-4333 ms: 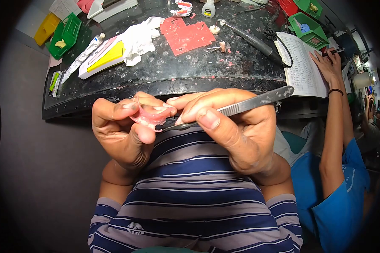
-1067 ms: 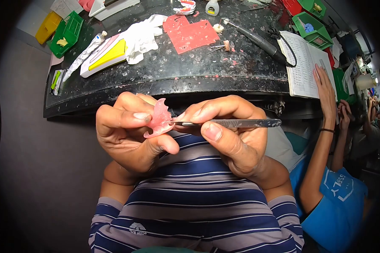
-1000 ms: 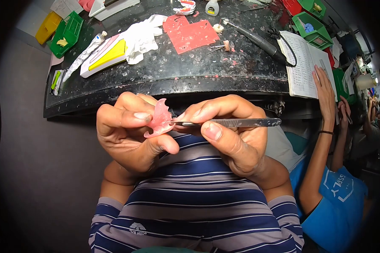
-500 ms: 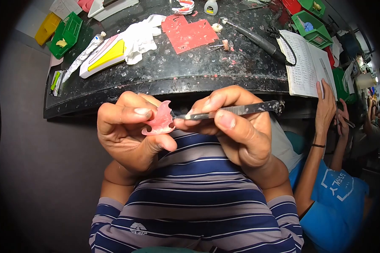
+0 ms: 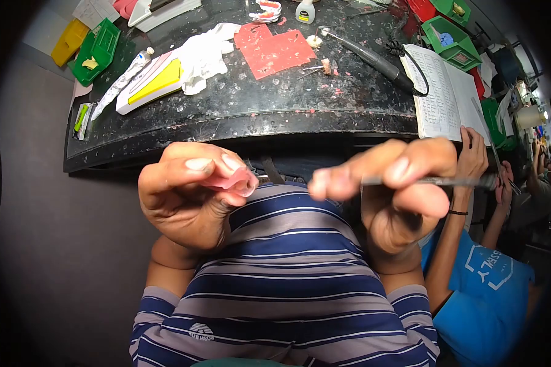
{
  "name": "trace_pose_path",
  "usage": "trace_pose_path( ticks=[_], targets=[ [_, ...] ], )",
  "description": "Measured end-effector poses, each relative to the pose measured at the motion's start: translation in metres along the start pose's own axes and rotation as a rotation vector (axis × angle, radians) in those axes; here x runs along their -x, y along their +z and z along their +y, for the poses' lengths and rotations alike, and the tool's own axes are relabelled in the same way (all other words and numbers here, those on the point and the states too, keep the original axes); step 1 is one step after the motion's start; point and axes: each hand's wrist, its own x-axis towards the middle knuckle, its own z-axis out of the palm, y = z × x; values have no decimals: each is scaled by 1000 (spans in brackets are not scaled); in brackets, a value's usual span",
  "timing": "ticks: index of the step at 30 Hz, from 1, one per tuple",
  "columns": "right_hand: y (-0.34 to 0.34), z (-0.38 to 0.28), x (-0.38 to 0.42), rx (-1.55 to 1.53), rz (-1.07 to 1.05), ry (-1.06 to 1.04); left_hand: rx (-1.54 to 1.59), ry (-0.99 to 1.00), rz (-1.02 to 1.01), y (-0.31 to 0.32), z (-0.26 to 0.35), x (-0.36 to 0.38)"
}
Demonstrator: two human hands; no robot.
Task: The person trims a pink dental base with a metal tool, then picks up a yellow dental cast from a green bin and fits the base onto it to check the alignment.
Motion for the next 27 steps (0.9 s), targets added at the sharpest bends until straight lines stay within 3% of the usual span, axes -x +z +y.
trace_pose_path(
  ticks=[1,3,4,6,9,13,19,20,23,27],
  targets=[
    [-15,-1,-3,-53,-224,5,-14,23,1,0,-1,0],
    [-23,-4,-9,-99,-351,54,-28,45,1,-1,-1,0],
    [-16,-5,-8,-99,-350,54,-87,76,-9,-1,-1,0],
    [3,-4,-2,140,-38,0,-147,108,-19,-2,-2,-1],
    [-5,-8,-1,32,-121,63,-243,169,-59,-6,-4,-2],
    [14,-18,4,143,45,152,-252,192,-85,-7,-3,-2],
    [16,-18,5,346,-55,103,-193,117,-40,-5,1,-1],
    [-2,-15,0,350,-256,29,-175,90,-35,-4,2,-1],
    [4,-12,-3,378,-255,-96,-132,63,-21,-5,2,1],
    [12,-12,0,348,-126,-80,-128,28,-12,-4,5,1]
  ],
)
